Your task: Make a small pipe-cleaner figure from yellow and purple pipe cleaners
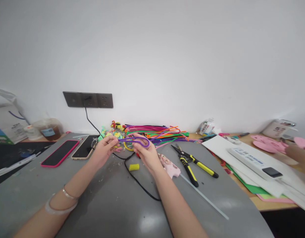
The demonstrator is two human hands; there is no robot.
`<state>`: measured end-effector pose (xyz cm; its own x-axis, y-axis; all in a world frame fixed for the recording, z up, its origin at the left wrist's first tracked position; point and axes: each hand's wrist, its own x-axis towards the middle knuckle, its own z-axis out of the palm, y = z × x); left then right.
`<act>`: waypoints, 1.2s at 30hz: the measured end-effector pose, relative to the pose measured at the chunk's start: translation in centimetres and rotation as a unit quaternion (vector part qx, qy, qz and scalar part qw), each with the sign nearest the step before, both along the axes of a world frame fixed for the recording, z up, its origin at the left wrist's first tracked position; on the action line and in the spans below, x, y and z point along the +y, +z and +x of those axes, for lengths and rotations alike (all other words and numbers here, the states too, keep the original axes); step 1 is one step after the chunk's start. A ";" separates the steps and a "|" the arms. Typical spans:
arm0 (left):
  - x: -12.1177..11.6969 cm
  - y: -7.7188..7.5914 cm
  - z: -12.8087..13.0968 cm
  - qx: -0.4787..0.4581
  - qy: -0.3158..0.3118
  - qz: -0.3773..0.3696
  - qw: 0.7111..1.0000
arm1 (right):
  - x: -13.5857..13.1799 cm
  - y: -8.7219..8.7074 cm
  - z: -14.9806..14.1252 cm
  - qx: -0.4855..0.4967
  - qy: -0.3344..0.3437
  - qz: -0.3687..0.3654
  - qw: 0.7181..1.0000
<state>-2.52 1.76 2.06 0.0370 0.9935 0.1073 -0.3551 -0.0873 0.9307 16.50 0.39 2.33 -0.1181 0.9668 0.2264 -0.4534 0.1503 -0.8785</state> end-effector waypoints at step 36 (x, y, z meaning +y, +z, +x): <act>0.2 0.1 -0.8 0.001 -0.061 -0.074 0.995 | -0.4 0.5 2.6 -0.015 0.002 0.043 0.999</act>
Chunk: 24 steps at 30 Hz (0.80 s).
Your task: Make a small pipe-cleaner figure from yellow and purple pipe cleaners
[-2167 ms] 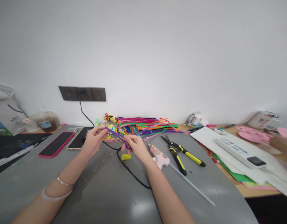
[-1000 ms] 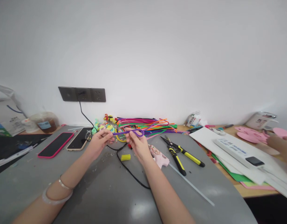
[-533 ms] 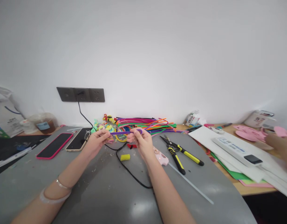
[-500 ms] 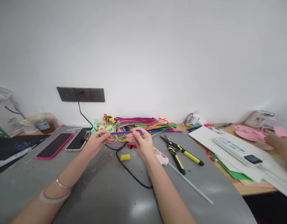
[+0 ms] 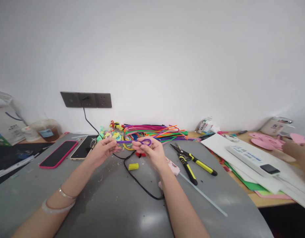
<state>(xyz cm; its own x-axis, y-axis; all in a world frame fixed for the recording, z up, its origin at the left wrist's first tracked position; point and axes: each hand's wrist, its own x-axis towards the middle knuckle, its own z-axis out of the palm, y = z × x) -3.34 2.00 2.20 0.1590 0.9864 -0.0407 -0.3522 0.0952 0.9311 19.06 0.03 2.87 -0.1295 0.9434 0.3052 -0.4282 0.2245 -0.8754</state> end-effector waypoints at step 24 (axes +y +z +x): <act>0.5 0.1 -0.7 0.040 0.018 0.041 0.998 | 1.1 -0.4 0.7 -0.019 -0.079 -0.001 0.997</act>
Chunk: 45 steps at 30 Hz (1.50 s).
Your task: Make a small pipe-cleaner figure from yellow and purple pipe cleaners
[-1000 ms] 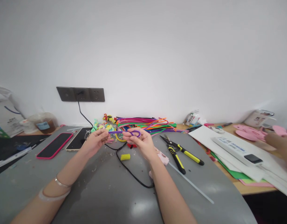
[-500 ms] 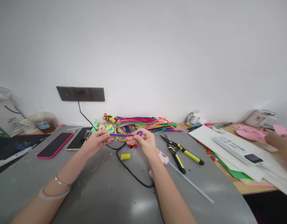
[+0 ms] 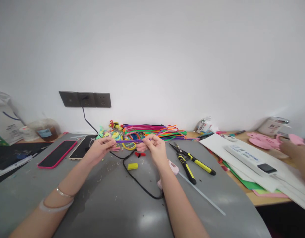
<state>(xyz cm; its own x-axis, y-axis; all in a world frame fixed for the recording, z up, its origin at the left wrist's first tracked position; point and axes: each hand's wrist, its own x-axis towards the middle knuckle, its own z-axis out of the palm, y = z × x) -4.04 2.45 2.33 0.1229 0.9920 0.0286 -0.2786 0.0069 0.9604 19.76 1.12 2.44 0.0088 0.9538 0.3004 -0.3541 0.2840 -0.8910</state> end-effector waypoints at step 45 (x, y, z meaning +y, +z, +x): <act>-2.8 -0.8 3.1 0.107 -0.260 0.004 0.960 | -0.8 -1.1 -3.5 -0.151 0.099 -0.016 0.983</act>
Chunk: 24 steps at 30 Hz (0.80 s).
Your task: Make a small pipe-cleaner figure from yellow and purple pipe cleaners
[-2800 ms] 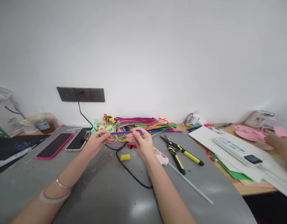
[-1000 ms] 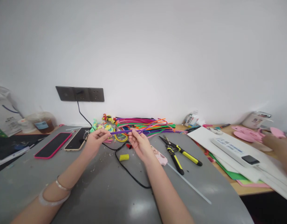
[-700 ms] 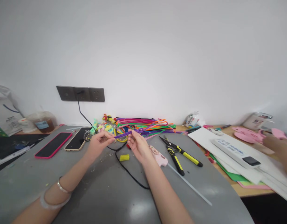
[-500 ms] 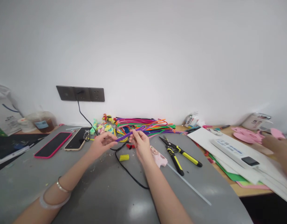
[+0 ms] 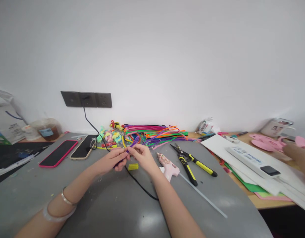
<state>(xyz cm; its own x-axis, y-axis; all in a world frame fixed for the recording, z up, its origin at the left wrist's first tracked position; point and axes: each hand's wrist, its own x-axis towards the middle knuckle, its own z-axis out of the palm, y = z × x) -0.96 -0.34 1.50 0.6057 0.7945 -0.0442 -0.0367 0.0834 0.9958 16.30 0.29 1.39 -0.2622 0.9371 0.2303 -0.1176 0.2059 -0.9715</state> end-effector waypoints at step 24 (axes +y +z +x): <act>-0.2 0.0 0.9 0.008 0.041 0.032 0.999 | 0.2 -0.2 0.0 0.091 -0.122 0.014 0.988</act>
